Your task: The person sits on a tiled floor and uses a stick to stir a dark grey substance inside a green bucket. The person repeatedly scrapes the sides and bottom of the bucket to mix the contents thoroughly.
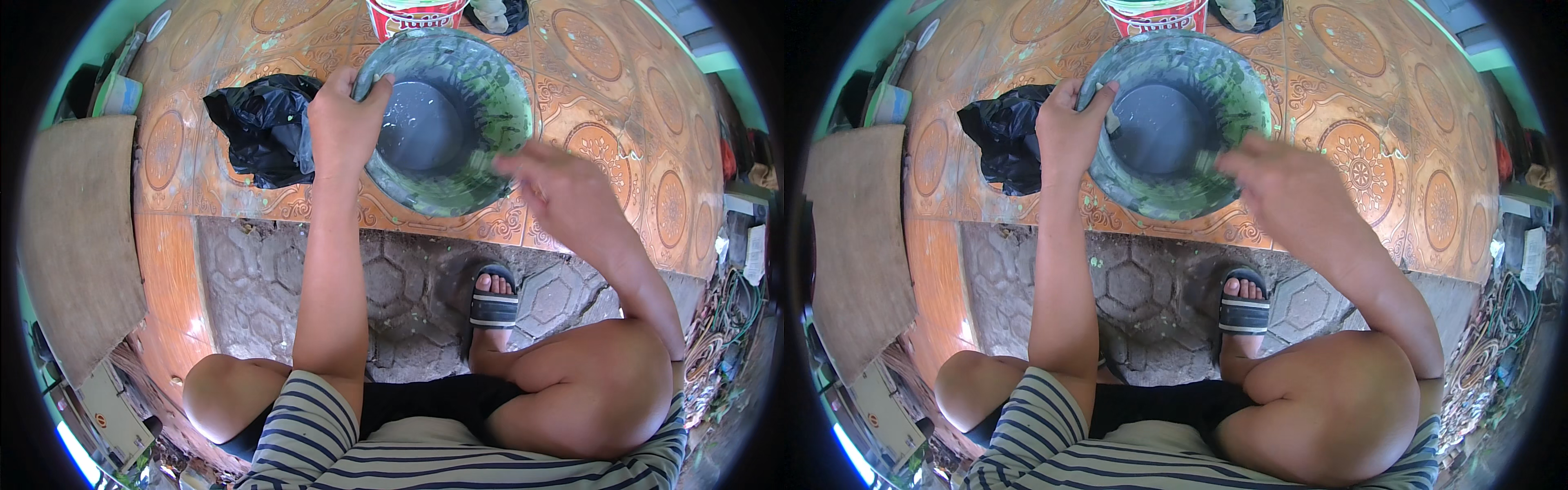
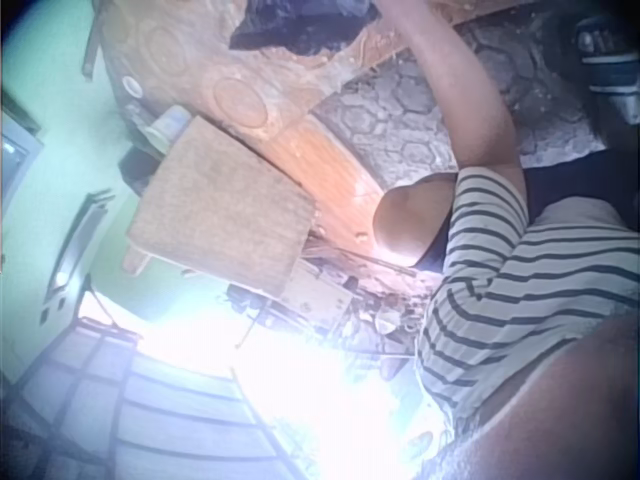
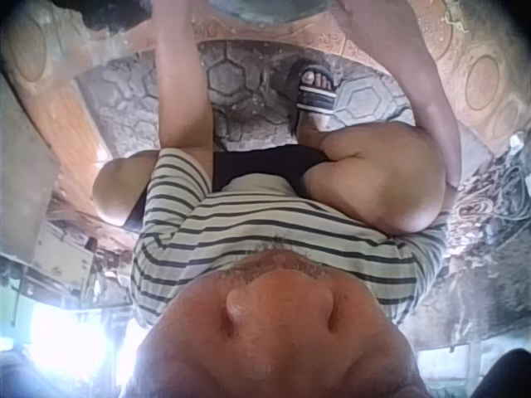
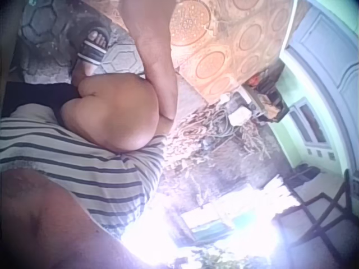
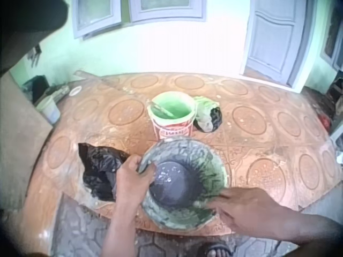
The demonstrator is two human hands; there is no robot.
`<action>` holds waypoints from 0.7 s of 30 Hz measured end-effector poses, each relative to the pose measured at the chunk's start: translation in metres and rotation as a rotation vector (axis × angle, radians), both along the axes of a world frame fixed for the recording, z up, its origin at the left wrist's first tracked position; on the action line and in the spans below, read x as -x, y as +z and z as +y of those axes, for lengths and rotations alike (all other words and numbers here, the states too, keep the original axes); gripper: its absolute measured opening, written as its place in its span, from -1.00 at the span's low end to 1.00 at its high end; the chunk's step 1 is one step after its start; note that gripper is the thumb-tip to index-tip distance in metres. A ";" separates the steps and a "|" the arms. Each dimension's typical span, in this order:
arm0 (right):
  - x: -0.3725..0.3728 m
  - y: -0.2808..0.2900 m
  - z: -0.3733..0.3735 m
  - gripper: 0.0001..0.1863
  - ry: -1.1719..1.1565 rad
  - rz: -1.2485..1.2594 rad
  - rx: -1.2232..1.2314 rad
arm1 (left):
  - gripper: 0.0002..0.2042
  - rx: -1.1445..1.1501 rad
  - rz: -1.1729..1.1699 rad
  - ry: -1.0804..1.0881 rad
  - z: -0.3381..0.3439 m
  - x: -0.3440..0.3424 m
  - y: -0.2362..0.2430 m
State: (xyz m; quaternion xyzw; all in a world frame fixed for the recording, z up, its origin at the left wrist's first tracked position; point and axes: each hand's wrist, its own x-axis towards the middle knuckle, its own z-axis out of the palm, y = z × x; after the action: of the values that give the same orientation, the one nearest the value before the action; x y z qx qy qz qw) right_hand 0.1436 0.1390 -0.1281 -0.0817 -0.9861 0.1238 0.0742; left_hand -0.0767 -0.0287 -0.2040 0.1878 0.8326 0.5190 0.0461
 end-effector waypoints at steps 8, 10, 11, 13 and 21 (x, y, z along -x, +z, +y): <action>-0.004 -0.012 -0.007 -0.76 0.146 0.028 0.048 | -0.64 0.076 0.027 -0.001 -0.001 0.002 0.000; -0.004 -0.008 -0.005 -0.73 0.056 -0.050 0.165 | -0.64 0.043 0.021 0.003 -0.001 0.002 -0.002; -0.003 -0.006 -0.004 -0.72 0.012 -0.092 0.225 | -0.64 0.019 0.008 0.005 -0.001 0.001 -0.002; -0.004 -0.008 0.002 -0.77 -0.004 -0.045 0.162 | -0.64 0.013 -0.013 0.003 0.000 -0.001 -0.004; 0.002 0.005 -0.001 -0.74 -0.065 -0.118 0.195 | -0.65 0.039 0.006 -0.001 -0.003 0.002 -0.003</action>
State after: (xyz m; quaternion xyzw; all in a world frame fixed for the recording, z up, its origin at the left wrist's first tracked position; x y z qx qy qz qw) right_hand 0.1420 0.1379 -0.1227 -0.1275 -0.9689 0.2119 0.0116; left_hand -0.0783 -0.0315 -0.2074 0.1889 0.8426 0.5020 0.0476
